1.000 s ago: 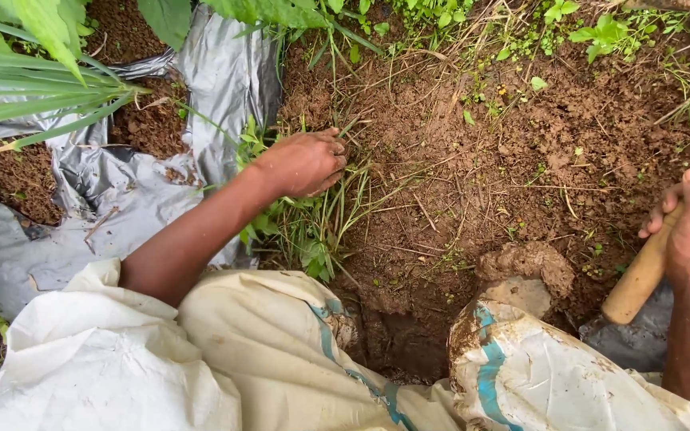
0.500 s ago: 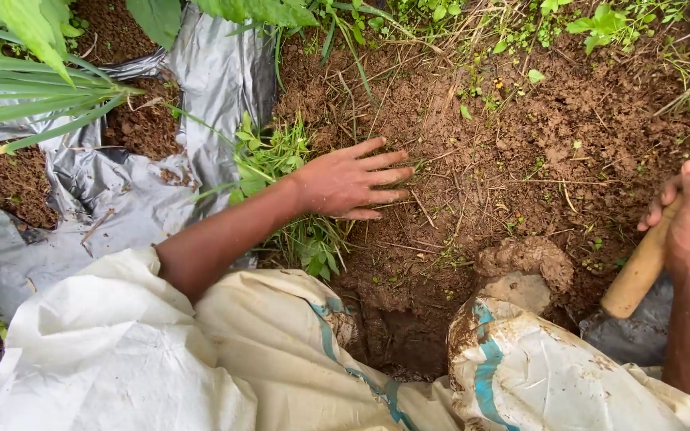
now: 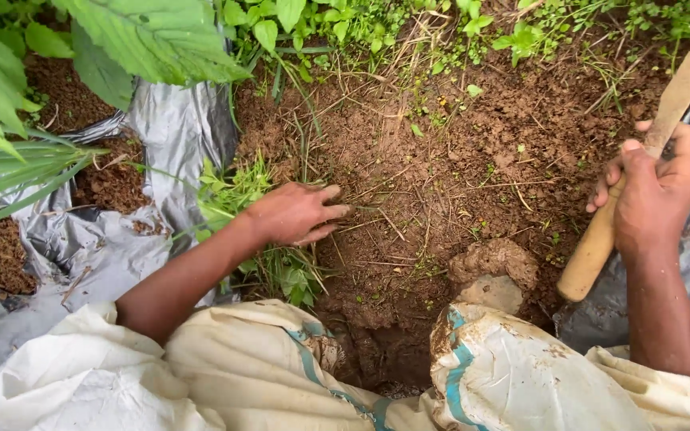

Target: The person uses a hoe to loosen soil and uproot weeds in a garden bed. They pull the weeds out by hand and gather them into a pile on the ground.

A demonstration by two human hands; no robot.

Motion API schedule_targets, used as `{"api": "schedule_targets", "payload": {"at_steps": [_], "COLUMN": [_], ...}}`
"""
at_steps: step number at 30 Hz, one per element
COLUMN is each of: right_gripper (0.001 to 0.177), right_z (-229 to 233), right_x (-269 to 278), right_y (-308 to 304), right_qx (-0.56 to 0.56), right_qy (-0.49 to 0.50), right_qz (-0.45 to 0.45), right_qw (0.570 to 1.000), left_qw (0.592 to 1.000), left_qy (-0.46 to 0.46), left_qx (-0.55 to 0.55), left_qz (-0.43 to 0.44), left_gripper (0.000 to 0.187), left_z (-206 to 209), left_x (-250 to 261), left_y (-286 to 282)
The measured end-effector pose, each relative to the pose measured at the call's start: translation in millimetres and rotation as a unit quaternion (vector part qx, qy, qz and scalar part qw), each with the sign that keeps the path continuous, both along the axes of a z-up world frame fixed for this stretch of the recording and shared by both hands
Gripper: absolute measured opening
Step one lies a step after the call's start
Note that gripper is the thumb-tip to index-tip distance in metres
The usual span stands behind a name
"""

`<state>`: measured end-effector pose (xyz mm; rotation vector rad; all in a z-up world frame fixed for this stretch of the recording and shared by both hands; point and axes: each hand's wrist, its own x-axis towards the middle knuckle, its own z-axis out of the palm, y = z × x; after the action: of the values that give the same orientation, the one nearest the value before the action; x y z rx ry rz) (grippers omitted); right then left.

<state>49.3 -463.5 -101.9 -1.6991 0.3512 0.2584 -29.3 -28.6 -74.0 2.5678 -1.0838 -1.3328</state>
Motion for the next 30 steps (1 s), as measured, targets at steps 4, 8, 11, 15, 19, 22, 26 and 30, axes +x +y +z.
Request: {"api": "schedule_targets", "payload": {"at_steps": [4,8,11,15,19,22,26,30], "right_gripper": [0.017,0.017,0.019,0.02,0.01,0.013,0.009,0.01], "right_z": [18,24,13,10,35,33,24,40], "right_x": [18,26,15,0,13,14,12,22], "right_y": [20,23,7,-10,-2,-1,3,3], "right_qx": [0.024,0.014,-0.007,-0.001,-0.045,-0.088,-0.046,-0.131], "right_qy": [-0.022,0.008,-0.031,-0.054,0.126,0.159,0.051,0.194], "right_qz": [-0.057,-0.076,-0.051,-0.034,-0.04,-0.004,-0.039,0.063], "right_qw": [0.998,0.997,0.998,0.998,0.99,0.983,0.997,0.97], "left_qw": [0.986,0.951,0.947,0.947,0.925,0.912,0.923,0.945], "left_qy": [-0.147,-0.252,-0.244,-0.292,-0.361,-0.376,-0.358,-0.303], "left_qx": [-0.069,-0.177,-0.209,-0.115,0.059,0.09,0.114,0.099], "left_qz": [-0.047,-0.032,-0.008,0.062,0.106,0.137,0.086,0.069], "left_gripper": [0.052,0.041,0.039,0.05,0.067,0.056,0.034,0.024], "left_z": [-9,-27,-39,-40,-110,-133,-127,-112], "left_x": [36,74,108,164,211,222,226,220], "left_y": [-38,-115,-175,-235,-237,-225,-224,-226]}}
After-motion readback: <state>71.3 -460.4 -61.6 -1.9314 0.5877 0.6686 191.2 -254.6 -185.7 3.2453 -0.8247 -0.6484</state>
